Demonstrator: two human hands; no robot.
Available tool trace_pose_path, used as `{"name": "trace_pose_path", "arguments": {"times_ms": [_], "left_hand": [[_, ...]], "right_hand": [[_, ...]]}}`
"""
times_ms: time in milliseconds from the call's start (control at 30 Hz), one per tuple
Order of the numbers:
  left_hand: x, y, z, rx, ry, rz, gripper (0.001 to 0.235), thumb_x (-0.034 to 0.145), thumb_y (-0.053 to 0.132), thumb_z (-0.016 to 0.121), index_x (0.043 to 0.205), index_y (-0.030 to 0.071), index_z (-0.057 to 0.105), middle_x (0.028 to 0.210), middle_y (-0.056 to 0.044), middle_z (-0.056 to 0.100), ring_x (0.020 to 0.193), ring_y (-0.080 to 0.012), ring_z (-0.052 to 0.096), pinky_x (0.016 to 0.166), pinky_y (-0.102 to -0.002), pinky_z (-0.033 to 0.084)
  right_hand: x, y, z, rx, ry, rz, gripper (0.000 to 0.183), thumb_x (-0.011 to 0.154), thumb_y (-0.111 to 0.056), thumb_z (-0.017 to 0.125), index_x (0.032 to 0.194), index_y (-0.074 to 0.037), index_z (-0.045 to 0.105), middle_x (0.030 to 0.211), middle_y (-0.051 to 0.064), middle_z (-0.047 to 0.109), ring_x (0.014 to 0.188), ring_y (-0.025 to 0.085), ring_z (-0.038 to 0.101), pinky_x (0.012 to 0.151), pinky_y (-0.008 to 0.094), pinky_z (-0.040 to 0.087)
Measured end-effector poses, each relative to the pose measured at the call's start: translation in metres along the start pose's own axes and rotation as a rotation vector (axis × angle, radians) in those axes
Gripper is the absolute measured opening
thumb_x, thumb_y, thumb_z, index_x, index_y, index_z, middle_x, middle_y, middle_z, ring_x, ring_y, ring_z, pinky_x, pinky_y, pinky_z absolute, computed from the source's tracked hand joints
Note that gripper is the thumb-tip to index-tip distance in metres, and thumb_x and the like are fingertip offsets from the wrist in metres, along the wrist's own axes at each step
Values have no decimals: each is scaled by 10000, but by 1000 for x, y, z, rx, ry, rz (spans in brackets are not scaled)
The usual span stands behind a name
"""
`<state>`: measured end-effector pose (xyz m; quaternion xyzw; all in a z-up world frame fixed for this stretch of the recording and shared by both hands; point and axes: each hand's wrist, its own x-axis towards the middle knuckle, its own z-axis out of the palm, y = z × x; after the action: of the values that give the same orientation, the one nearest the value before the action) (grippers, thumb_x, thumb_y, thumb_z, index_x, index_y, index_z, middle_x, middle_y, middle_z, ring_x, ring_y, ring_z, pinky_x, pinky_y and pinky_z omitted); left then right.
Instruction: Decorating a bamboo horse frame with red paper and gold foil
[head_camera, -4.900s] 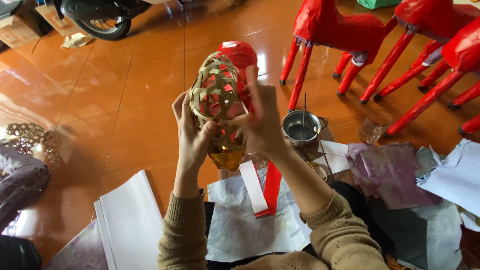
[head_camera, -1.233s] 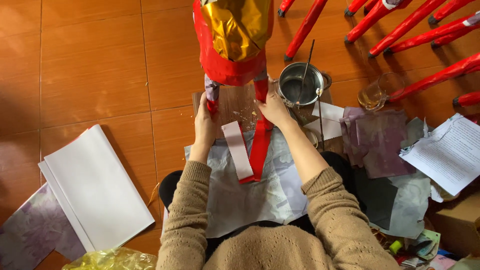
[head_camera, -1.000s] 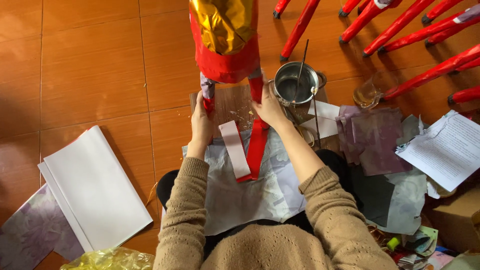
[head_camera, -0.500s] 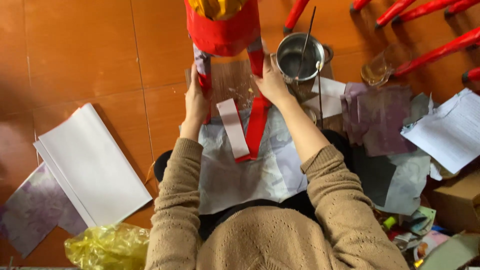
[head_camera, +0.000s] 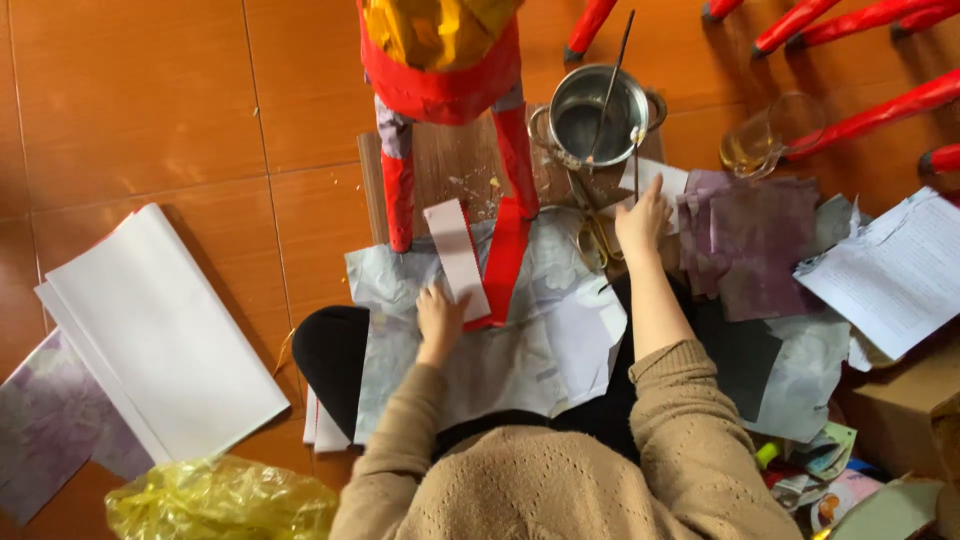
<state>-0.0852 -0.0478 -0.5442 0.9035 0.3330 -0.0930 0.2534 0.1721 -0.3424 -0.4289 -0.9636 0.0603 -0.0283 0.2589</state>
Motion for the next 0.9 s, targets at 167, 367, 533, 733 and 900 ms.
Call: {"name": "trace_pose_path", "arguments": {"times_ms": [167,367,533,733,900], "left_hand": [[-22,13,12,116,140,4,599,612,444,857,975,124,503,989,-85,526,897,-336,612,689,-487,550],[-10,-4,15,-127,-15,-143,467,673,452,825,941,205,532,1016,-14,540,972,-293,622,809,-500,511],[-9,-1,-4,-594,-150,-258,500,731,249,802,1139,163,527,1073,-156,681,1067,-391,640,842,-512,520],[3,-28,27,-537,-179,-181,532,718,289,811,1193,159,609,1135,-171,685,1118,-366,627,889,-492,533],[3,-28,25,-524,-52,-89,465,656,305,860,1057,128,707,1033,-170,662,1027,-366,657,841,-451,556]], "right_hand": [[21,49,33,-279,-244,22,335,877,-194,660,1198,-129,591,1033,134,696,1013,409,602,838,573,393],[21,-55,-44,-163,-275,-184,337,1063,-342,423,1334,-208,570,952,206,699,960,432,663,840,551,507],[74,-76,-11,-528,-291,-311,205,940,-239,557,1080,-95,593,916,214,668,912,430,670,698,547,552],[41,-105,-26,-580,-178,-627,130,885,-91,600,861,-41,718,852,148,546,832,360,640,610,506,586],[13,-36,-9,-262,-328,-367,276,887,-174,658,1157,-184,712,931,156,603,946,384,655,791,485,556]]}}
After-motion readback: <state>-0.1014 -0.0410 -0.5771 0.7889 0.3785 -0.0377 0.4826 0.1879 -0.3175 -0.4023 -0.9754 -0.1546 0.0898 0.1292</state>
